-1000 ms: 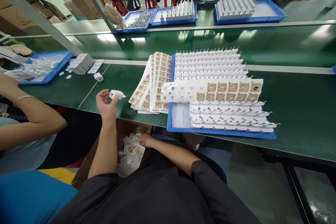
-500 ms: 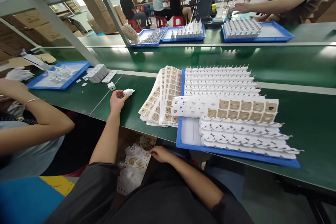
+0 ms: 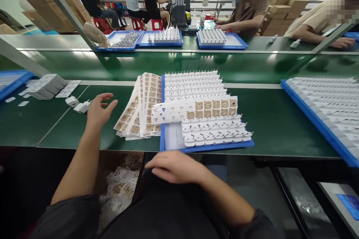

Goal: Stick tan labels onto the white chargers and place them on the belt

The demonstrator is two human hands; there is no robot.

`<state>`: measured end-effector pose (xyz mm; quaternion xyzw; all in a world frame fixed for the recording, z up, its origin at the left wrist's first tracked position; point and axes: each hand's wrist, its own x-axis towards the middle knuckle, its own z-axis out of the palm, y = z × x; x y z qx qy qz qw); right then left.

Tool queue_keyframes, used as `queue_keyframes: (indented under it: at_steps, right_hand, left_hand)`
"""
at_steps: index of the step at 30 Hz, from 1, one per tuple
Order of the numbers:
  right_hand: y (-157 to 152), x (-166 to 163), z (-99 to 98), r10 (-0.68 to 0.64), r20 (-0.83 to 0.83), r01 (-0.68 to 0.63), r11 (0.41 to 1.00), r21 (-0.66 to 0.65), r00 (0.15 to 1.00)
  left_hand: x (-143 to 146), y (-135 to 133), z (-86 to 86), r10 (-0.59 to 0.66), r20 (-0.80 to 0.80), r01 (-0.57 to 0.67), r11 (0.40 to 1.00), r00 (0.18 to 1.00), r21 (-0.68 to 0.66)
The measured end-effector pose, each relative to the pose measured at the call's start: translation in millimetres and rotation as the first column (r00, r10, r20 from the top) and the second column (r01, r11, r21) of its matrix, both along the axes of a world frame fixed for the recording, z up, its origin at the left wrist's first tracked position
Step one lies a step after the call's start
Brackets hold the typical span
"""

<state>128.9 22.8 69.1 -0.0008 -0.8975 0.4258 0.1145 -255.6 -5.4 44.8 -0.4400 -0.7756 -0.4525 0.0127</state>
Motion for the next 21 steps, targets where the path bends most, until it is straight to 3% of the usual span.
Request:
queue_keyframes:
  at_steps: [2,3,5,7,8,10,14,17,21]
  right_hand:
    - [28,18,27.3,-0.2,-0.112,0.212,0.971,0.107,0.973]
    - [45,25,35.8,-0.302,-0.165,0.328,0.93,0.164,0.939]
    - [81,38,43.8,-0.46,-0.259,0.522,0.803,0.287,0.849]
    - [116,46,43.7,-0.569,-0.303,0.644,0.653,0.398,0.764]
    - [132,49,42.3,-0.592,-0.306,0.662,0.607,0.439,0.746]
    - [154,51,38.8,-0.614,-0.264,0.649,0.57,0.504,0.744]
    - [173,49,32.7,-0.589,-0.18,0.569,0.585,0.578,0.788]
    - [175,47,27.9,-0.564,-0.191,0.546,0.572,0.612,0.804]
    - [174,46,22.4,-0.529,-0.254,0.538,0.496,0.681,0.81]
  left_hand:
    - [52,23,18.5,-0.207,-0.019,0.206,0.978,0.978,-0.04]
    - [78,35,28.2,-0.329,-0.023,0.326,0.943,0.944,-0.069]
    - [124,60,46.8,-0.535,-0.019,0.53,0.84,0.845,-0.119]
    - [161,85,62.5,-0.649,-0.045,0.633,0.753,0.76,-0.178]
    - [176,98,69.1,-0.688,-0.043,0.665,0.713,0.724,-0.222]
    - [199,120,79.9,-0.754,0.017,0.718,0.617,0.656,-0.322]
    - [222,149,91.6,-0.771,0.234,0.777,0.468,0.592,-0.422]
    - [225,155,91.3,-0.723,0.345,0.789,0.457,0.598,-0.411]
    - [223,157,85.0,-0.675,0.444,0.807,0.472,0.59,-0.354]
